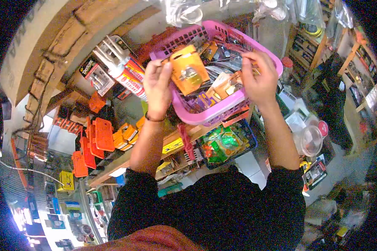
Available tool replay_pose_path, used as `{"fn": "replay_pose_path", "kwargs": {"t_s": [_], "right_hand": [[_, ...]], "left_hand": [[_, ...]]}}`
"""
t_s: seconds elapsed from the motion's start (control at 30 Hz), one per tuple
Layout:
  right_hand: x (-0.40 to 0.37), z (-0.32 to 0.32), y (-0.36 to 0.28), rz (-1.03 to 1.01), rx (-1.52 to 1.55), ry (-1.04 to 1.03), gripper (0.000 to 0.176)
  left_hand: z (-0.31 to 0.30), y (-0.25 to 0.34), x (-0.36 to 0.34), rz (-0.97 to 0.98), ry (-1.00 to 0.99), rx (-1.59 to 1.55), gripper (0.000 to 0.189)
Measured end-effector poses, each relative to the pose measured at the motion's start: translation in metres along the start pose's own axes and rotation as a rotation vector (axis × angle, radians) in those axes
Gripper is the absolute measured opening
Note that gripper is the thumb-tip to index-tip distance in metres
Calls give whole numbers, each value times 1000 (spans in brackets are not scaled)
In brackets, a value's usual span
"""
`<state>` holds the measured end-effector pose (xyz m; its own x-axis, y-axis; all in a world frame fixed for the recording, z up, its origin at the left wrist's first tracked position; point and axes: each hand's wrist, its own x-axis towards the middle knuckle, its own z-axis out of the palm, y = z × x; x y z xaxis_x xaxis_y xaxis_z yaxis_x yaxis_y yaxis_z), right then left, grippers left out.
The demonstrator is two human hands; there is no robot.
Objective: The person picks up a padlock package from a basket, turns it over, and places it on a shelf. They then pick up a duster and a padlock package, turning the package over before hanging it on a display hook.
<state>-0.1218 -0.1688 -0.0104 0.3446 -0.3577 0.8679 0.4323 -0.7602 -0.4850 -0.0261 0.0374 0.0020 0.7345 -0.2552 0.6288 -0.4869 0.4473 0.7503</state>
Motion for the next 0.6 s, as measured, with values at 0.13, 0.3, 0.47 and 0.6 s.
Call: {"fn": "replay_pose_path", "kwargs": {"t_s": [0.13,0.3,0.47,0.6], "right_hand": [[-51,-8,-37,-146,-143,153,10],[-175,10,-55,423,218,7,4],[-234,18,-56,1464,785,-388,37],[-202,45,-83,1526,886,-605,44]], "left_hand": [[-41,45,-44,5,225,-79,2],[-103,47,-155,-457,394,-270,17],[-143,29,-279,-1048,251,-1047,42],[-157,20,-347,-1138,339,-1254,48]]}}
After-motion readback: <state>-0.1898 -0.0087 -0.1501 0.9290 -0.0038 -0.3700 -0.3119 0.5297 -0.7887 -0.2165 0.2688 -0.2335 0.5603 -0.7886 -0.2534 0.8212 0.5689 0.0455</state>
